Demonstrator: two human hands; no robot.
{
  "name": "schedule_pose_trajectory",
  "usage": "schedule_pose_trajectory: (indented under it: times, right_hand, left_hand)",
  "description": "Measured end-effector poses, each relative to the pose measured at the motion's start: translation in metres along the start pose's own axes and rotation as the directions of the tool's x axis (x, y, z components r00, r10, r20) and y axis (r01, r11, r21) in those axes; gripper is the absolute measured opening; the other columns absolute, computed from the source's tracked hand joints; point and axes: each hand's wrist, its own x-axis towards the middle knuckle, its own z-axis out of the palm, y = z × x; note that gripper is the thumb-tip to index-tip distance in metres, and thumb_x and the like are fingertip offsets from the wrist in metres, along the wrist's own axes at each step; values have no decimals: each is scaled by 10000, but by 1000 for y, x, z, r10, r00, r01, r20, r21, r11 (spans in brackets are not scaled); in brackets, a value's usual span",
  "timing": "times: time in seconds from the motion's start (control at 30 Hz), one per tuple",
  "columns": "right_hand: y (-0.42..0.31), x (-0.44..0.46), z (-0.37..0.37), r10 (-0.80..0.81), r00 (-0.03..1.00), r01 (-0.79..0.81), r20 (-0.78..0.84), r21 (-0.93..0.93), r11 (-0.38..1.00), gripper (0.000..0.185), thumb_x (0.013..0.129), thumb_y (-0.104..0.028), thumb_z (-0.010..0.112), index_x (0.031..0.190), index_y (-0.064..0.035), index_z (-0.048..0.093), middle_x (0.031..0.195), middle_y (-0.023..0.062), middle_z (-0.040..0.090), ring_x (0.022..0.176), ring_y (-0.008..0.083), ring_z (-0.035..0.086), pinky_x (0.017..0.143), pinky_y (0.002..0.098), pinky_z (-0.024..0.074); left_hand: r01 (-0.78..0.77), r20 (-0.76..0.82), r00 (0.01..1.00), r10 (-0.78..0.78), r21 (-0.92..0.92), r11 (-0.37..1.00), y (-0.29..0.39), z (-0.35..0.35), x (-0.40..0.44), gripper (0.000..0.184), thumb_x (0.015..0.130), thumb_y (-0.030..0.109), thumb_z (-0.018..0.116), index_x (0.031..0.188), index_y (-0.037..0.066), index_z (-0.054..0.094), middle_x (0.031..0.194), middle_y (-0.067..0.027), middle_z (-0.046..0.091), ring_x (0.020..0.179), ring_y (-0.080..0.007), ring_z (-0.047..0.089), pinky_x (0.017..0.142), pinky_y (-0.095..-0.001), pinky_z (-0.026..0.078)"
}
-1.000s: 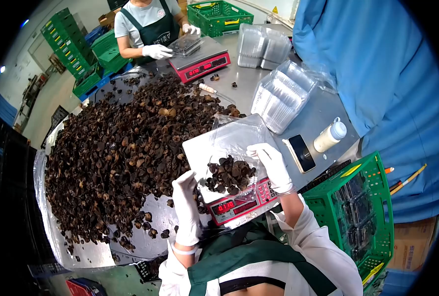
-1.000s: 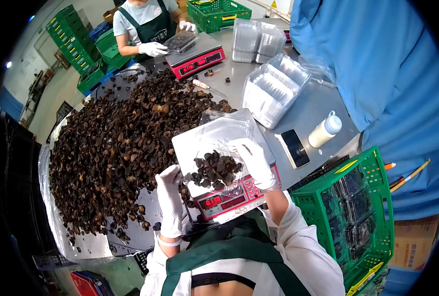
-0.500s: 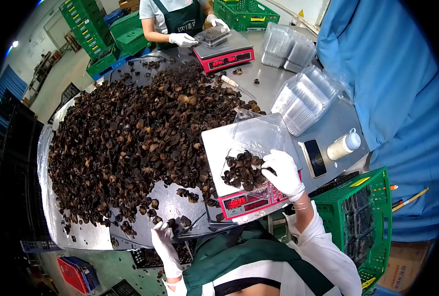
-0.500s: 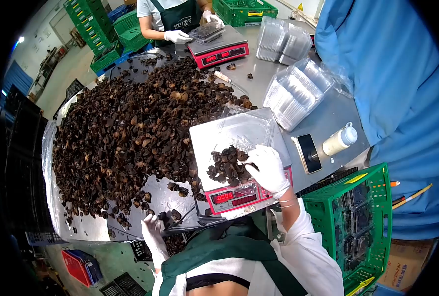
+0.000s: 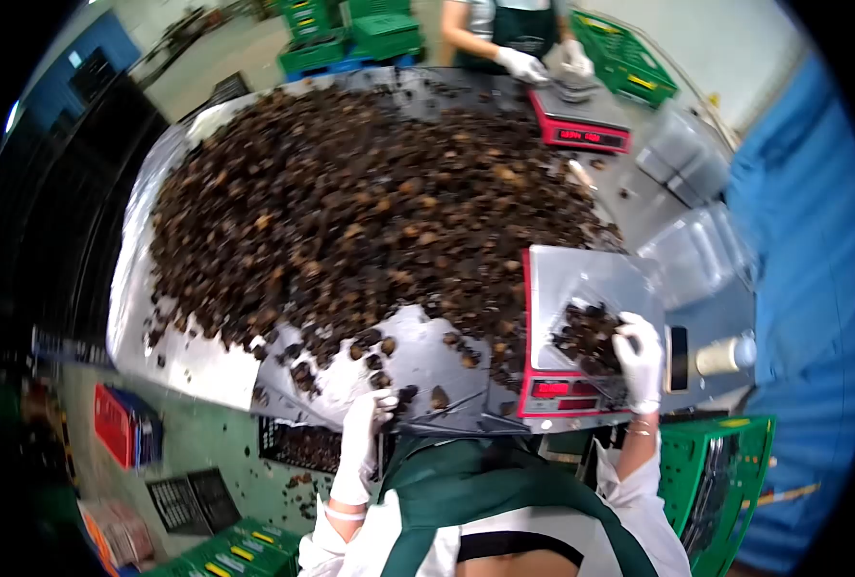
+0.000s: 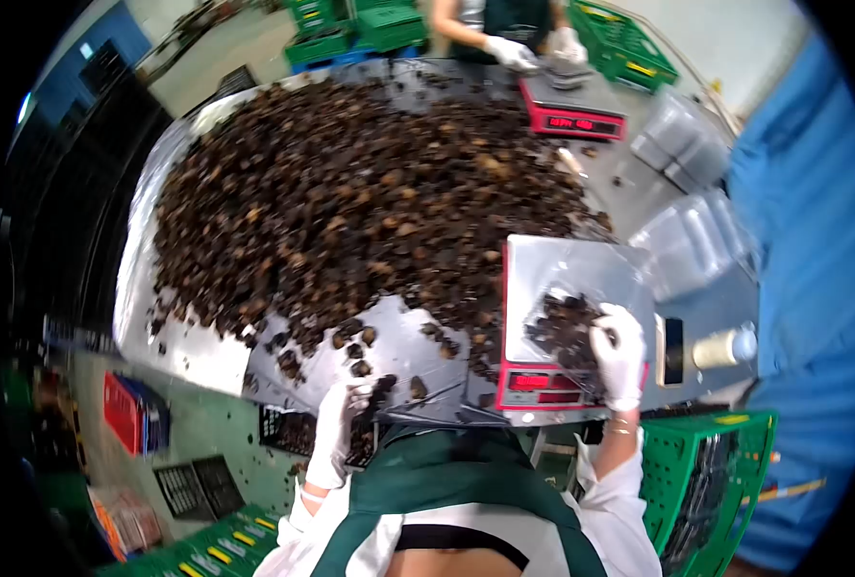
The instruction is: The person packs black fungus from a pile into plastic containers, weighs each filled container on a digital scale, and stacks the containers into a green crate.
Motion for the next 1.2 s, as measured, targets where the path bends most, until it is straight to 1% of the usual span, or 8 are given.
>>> schedule_pose_trajectory:
  times: [0.2, 0.4, 0.6, 0.7, 0.8, 0.9, 0.97, 1.2]
  right_hand:
    - [-74, -4, 19, 283, 957, -290, 67, 255, 922, 115, 838, -27, 603, 951, -18, 623, 885, 53, 633, 780, 149, 593, 722, 271, 476]
    - [-182, -45, 125, -578, 631, 291, 518, 533, 795, 199, 791, -202, 693, 933, -63, 677, 898, 100, 666, 787, 285, 636, 727, 350, 502]
    - [-177, -48, 175, -516, 640, 266, 570, 466, 844, 177, 807, -189, 688, 934, -67, 668, 863, 94, 659, 748, 268, 641, 676, 334, 508]
    - [-174, -46, 210, -411, 651, 124, 638, 445, 887, 176, 823, -178, 684, 952, -59, 669, 874, 84, 664, 755, 218, 658, 695, 306, 517]
    - [-204, -44, 264, -385, 619, 25, 684, 473, 881, 227, 825, -192, 686, 1026, -97, 641, 910, 60, 640, 819, 205, 647, 748, 300, 515]
    - [-234, -46, 324, -565, 579, 356, 588, 441, 824, 438, 793, -199, 689, 1212, -153, 570, 1162, 88, 567, 1013, 274, 582, 830, 351, 508]
    - [-255, -50, 341, -561, 541, 533, 627, 261, 805, 516, 778, -215, 695, 1268, -176, 538, 1223, 115, 529, 1057, 300, 546, 838, 381, 509]
    - [-202, -69, 321, -587, 529, 528, 613, 304, 793, 111, 837, -176, 571, 932, -160, 627, 937, 65, 551, 870, 234, 578, 696, 349, 513]
  left_hand:
    - [285, 318, 912, -258, -39, 958, 16, -5, -4, 484, 961, 411, 464, 1204, 1, 547, 1069, -98, 632, 956, -170, 604, 852, -303, 477]
    - [494, 496, 813, -307, -307, 814, 37, -15, -7, 446, 992, 372, 420, 1238, 13, 517, 1084, -79, 618, 905, -154, 597, 804, -269, 480]
    - [350, 300, 915, -269, -263, 899, 36, -95, -28, 301, 958, 279, 523, 1031, 5, 624, 872, -61, 647, 725, -99, 550, 665, -233, 458]
    - [-153, 166, 985, 54, 671, 725, 35, -150, -32, 237, 889, 221, 613, 992, 16, 673, 916, -74, 675, 830, -164, 635, 761, -286, 498]
    - [-109, -146, 966, 215, 524, 845, 41, -159, -16, 188, 826, 141, 679, 980, 34, 687, 929, -93, 677, 833, -192, 644, 773, -298, 506]
    - [-176, -192, 903, 384, 650, 740, 53, -138, 15, 290, 801, 150, 704, 1071, 62, 652, 954, -92, 642, 843, -207, 623, 778, -316, 493]
    - [-252, -36, 728, 685, 915, 316, 43, -129, 40, 391, 757, 158, 733, 1121, 77, 614, 1000, -107, 599, 909, -257, 589, 811, -345, 478]
    - [-472, 271, 786, 556, 844, 255, 12, -117, 35, 255, 773, 149, 678, 1015, 86, 627, 894, -81, 582, 827, -267, 575, 717, -367, 485]
